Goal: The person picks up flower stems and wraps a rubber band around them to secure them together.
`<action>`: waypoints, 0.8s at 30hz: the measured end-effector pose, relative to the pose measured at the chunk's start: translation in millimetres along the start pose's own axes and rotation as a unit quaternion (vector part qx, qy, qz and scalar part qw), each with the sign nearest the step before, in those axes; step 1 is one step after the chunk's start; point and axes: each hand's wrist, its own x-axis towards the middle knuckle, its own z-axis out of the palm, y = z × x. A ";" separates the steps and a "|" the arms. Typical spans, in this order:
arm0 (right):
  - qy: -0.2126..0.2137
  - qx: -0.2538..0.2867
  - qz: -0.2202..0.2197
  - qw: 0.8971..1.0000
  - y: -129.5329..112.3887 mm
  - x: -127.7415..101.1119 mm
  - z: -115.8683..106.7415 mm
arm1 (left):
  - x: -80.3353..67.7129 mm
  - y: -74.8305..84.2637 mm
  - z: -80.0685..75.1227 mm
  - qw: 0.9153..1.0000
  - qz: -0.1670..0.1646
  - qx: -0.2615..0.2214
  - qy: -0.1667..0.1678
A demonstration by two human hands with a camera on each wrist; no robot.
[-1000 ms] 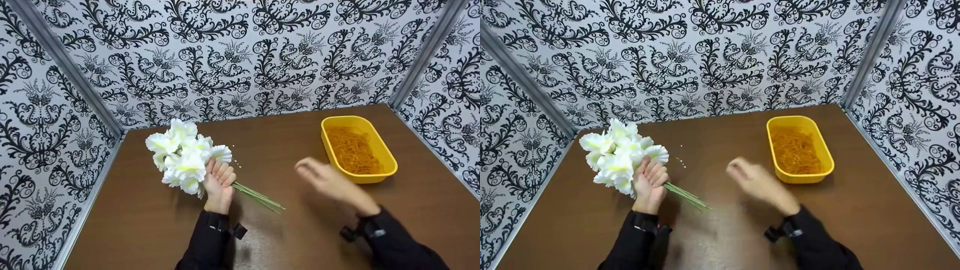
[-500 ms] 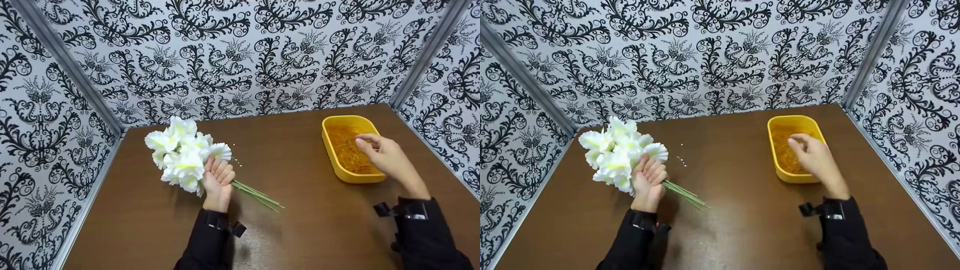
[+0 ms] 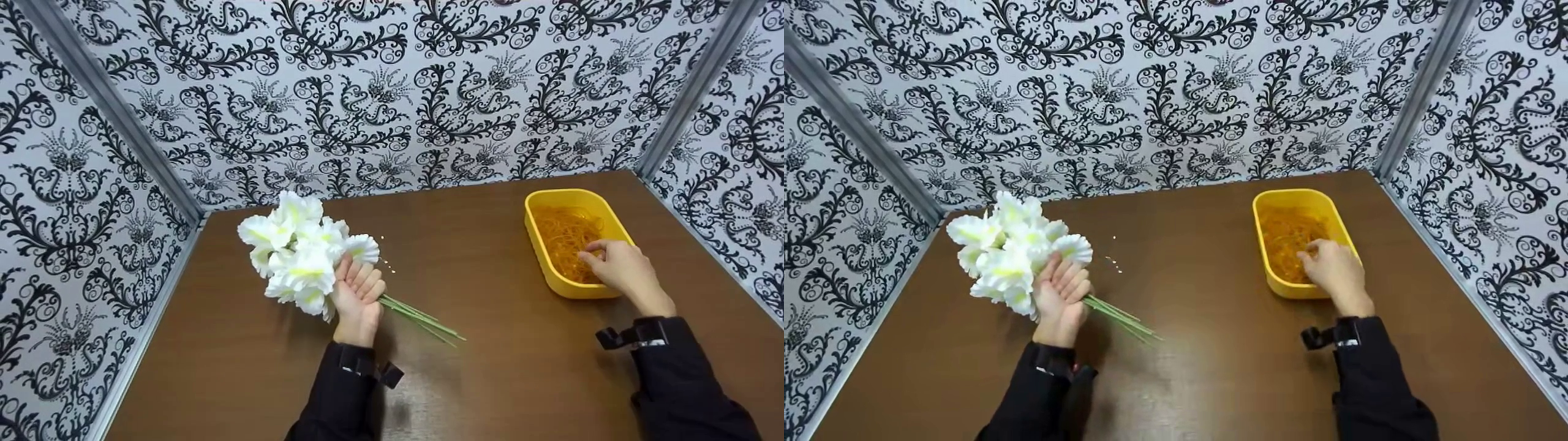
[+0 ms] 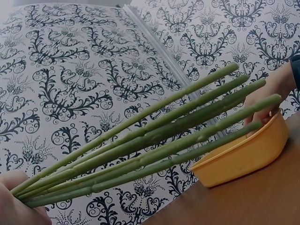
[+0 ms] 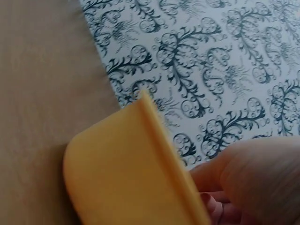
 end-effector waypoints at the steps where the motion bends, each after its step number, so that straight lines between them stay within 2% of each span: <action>1: -0.006 -0.007 0.007 1.000 0.8 0.0 1.5 | -0.2 -0.4 0.4 1.000 -0.001 -0.001 0.002; 6: -0.022 -0.041 0.024 0.999 1.9 0.6 7.4 | -1.4 -3.0 5.1 1.000 -0.004 0.005 0.014; 8: -0.019 -0.045 0.023 0.999 0.7 0.7 8.2 | -1.9 -4.2 7.7 1.000 -0.007 0.005 0.009; 13: -0.014 -0.034 0.025 0.999 -0.8 0.4 6.4 | -2.9 -5.2 10.6 1.000 -0.007 0.002 -0.001; 20: -0.004 -0.023 0.023 0.999 -0.8 0.2 7.1 | -3.0 -5.4 10.8 1.000 0.000 -0.001 0.008; 24: 0.006 -0.018 0.018 1.000 -0.8 -0.7 6.2 | -3.3 -6.3 10.3 1.000 -0.004 -0.007 -0.009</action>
